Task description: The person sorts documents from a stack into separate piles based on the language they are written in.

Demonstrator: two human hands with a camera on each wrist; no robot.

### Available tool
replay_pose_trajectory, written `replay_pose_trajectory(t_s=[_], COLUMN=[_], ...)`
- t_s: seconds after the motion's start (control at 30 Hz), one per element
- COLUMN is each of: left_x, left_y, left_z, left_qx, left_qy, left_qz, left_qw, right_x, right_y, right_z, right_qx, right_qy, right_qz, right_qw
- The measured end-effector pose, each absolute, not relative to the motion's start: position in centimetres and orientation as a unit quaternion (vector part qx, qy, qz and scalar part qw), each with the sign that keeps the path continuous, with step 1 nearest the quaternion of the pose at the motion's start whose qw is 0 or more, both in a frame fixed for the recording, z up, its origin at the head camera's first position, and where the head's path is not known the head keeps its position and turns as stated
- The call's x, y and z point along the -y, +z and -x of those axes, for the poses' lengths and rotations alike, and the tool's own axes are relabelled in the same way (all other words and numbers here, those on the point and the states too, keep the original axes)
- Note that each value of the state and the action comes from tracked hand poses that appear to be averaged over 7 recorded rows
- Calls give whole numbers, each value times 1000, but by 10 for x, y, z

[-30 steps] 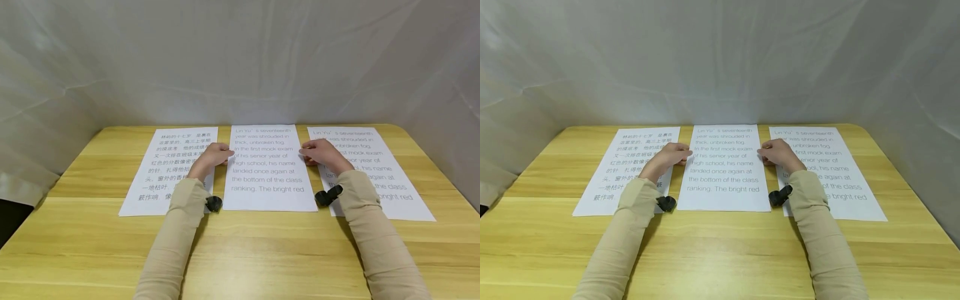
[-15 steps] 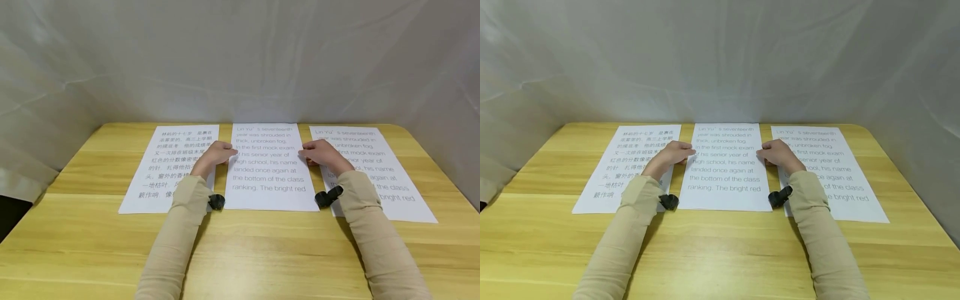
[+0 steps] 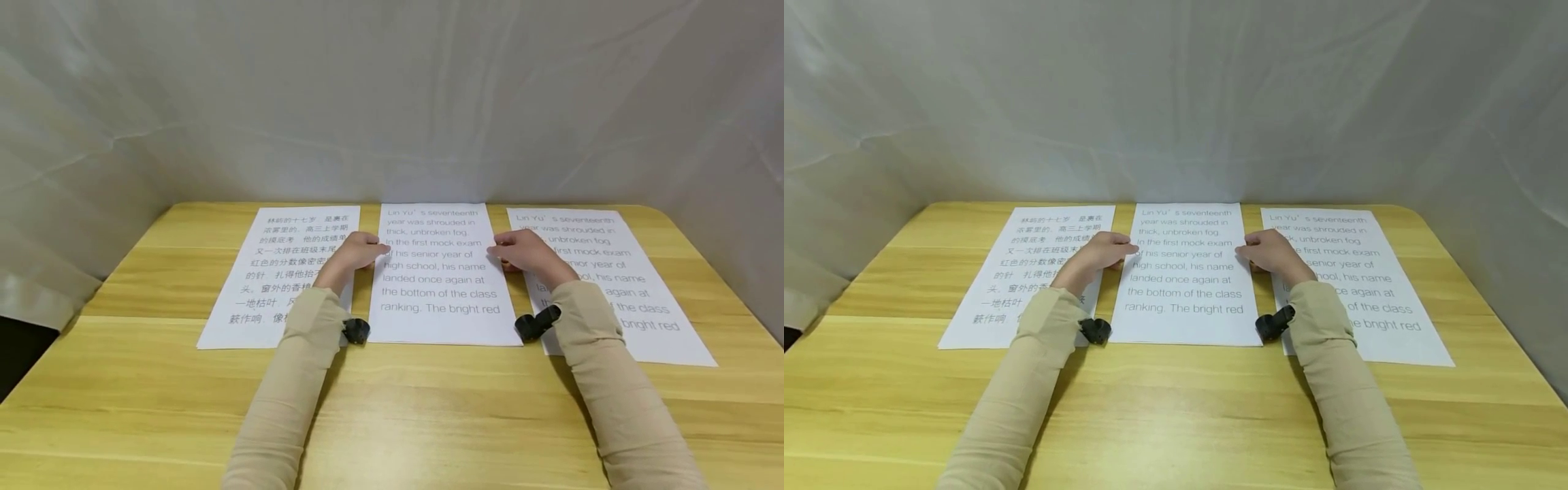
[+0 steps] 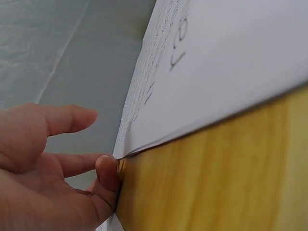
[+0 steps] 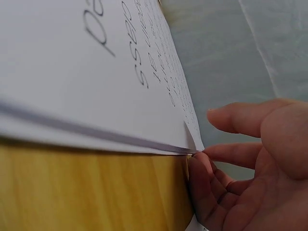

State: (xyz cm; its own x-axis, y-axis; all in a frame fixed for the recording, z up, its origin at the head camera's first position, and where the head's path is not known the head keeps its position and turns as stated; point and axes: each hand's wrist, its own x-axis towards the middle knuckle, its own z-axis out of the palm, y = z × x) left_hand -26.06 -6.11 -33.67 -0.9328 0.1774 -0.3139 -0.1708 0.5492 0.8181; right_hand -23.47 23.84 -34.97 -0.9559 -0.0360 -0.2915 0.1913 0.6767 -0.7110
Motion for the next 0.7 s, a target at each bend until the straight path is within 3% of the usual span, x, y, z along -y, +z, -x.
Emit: replay_pose_trajectory(t_s=[0.37,0.7], left_x=[56,61], left_y=[-337,-333], left_z=[258,255], left_qx=[-853,-834], left_qy=[484,520], left_qz=[41,21], left_qw=[190,183], right_x=[-238,-238], right_y=[-348,-345], right_z=[231,230], right_qx=[-898,-881], right_qy=[-414,-455], right_qz=[-43,-28], right_qw=[143,124])
